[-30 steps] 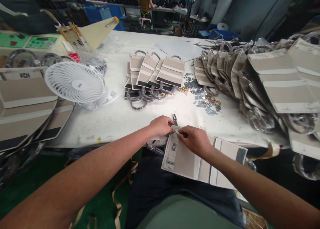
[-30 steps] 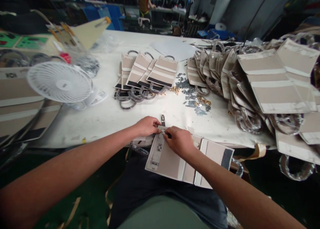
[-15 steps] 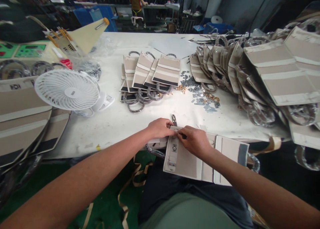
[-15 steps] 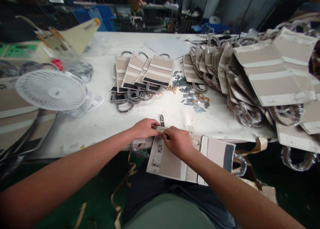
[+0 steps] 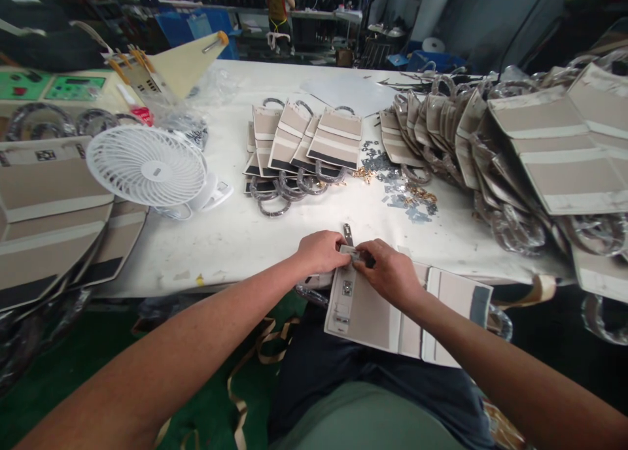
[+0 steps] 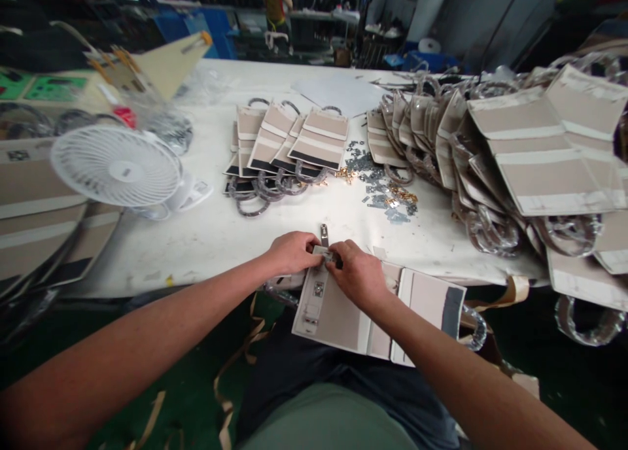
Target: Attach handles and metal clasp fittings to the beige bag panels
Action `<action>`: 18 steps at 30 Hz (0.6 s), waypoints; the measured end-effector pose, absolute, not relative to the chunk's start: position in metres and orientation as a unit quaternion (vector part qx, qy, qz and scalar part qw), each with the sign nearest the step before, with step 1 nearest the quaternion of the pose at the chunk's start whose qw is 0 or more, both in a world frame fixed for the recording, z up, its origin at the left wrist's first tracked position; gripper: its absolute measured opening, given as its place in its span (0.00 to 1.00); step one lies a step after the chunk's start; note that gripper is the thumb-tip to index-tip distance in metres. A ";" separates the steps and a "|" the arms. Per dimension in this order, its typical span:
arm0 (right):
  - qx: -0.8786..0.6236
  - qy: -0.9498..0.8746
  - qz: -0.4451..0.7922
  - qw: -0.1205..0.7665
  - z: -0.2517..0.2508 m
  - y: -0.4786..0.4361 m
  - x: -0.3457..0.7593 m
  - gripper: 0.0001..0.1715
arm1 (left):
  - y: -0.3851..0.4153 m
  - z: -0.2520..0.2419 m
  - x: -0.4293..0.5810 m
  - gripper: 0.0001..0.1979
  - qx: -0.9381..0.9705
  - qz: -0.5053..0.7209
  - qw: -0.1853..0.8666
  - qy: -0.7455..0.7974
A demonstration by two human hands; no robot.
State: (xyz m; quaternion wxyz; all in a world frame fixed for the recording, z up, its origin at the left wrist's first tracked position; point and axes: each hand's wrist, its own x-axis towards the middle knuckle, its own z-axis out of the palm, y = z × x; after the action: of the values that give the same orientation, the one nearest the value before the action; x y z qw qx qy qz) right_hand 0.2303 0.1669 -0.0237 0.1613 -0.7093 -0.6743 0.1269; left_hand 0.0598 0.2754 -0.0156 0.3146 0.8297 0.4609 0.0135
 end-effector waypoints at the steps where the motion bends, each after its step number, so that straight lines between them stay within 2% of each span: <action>1: -0.709 -0.675 0.127 0.161 -0.024 0.166 0.231 0.10 | 0.276 -0.017 0.059 0.15 0.829 0.015 0.315 0.461; 5: -0.691 -0.695 0.130 0.149 -0.026 0.164 0.234 0.07 | 0.287 -0.024 0.054 0.17 0.815 0.016 0.396 0.422; 8: -0.686 -0.697 0.139 0.158 -0.028 0.166 0.237 0.07 | 0.298 -0.029 0.053 0.14 0.791 0.008 0.482 0.378; 13: -0.697 -0.666 0.195 0.178 -0.019 0.175 0.242 0.06 | 0.304 -0.024 0.061 0.08 0.782 -0.012 0.470 0.408; 16: -0.698 -0.612 0.268 0.257 0.002 0.178 0.243 0.03 | 0.303 -0.019 0.066 0.06 0.768 -0.015 0.462 0.444; 18: -0.685 -0.543 0.308 0.376 0.019 0.180 0.242 0.10 | 0.303 -0.018 0.070 0.06 0.752 -0.016 0.464 0.468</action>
State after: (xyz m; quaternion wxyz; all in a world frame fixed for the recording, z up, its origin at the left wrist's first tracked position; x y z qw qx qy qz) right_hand 0.2421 0.1796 0.0193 0.3760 -0.6849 -0.5429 0.3080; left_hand 0.0701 0.3029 -0.0178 0.4645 0.7516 0.4680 -0.0160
